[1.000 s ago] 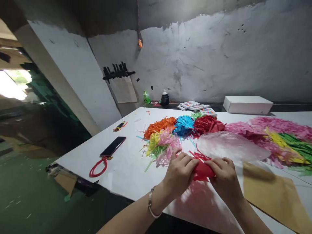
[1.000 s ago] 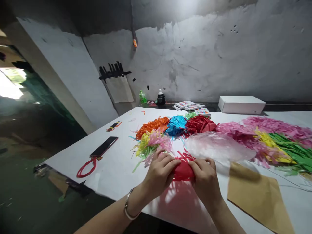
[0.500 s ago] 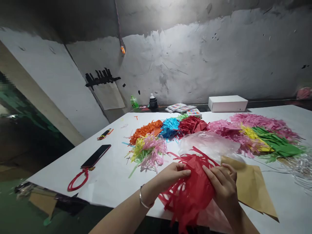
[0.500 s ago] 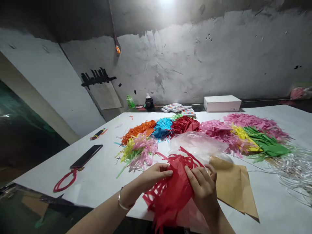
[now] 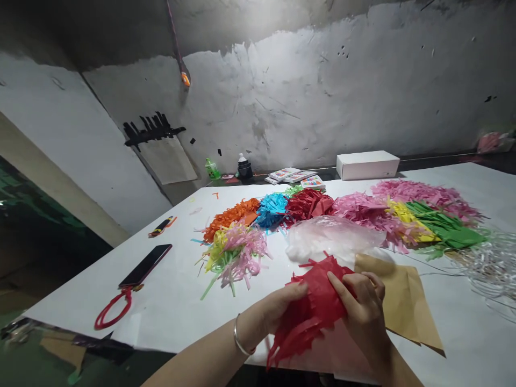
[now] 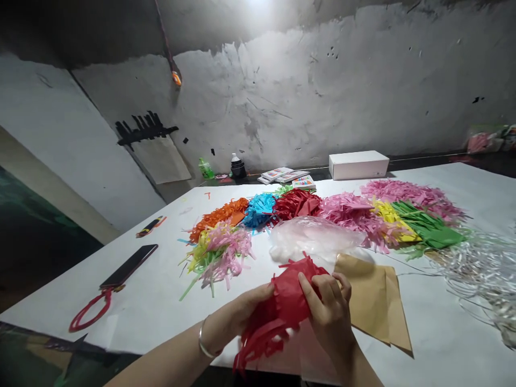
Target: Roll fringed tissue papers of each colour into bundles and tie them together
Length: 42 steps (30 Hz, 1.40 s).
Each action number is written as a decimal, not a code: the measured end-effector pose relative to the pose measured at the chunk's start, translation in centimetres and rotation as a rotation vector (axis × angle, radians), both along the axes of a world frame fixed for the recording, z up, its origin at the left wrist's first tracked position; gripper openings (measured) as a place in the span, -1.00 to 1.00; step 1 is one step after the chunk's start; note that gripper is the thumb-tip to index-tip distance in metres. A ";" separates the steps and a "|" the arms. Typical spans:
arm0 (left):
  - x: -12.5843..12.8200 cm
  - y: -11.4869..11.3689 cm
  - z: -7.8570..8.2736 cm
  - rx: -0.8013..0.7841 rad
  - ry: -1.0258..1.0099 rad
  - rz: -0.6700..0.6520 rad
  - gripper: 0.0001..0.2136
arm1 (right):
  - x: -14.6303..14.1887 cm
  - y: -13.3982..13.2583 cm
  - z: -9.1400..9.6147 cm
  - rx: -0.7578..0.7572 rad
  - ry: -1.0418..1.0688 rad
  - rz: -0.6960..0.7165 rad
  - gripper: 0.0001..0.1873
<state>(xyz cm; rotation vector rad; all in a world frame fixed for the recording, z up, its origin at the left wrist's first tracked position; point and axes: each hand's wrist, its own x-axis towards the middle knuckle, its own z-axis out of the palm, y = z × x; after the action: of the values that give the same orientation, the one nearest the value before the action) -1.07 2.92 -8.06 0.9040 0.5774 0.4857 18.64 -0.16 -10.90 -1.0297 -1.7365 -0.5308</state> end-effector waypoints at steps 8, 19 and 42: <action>1.2 0.5 1.0 -0.091 0.049 -0.140 -0.72 | 6.8 0.1 2.4 0.081 -0.072 -0.200 -0.63; -10.3 2.2 1.1 0.289 0.572 0.230 -0.72 | 0.3 -2.8 -4.4 -0.165 -0.383 0.084 -0.67; -5.6 -1.7 -4.8 1.223 0.773 0.245 -0.80 | -0.9 -5.8 -2.7 -0.278 -0.152 0.262 -0.70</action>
<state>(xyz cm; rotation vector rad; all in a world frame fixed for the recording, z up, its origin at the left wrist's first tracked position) -6.66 1.22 -12.90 2.2532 1.1260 0.7179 17.73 -5.94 -13.59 -0.9492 -2.0855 -0.2083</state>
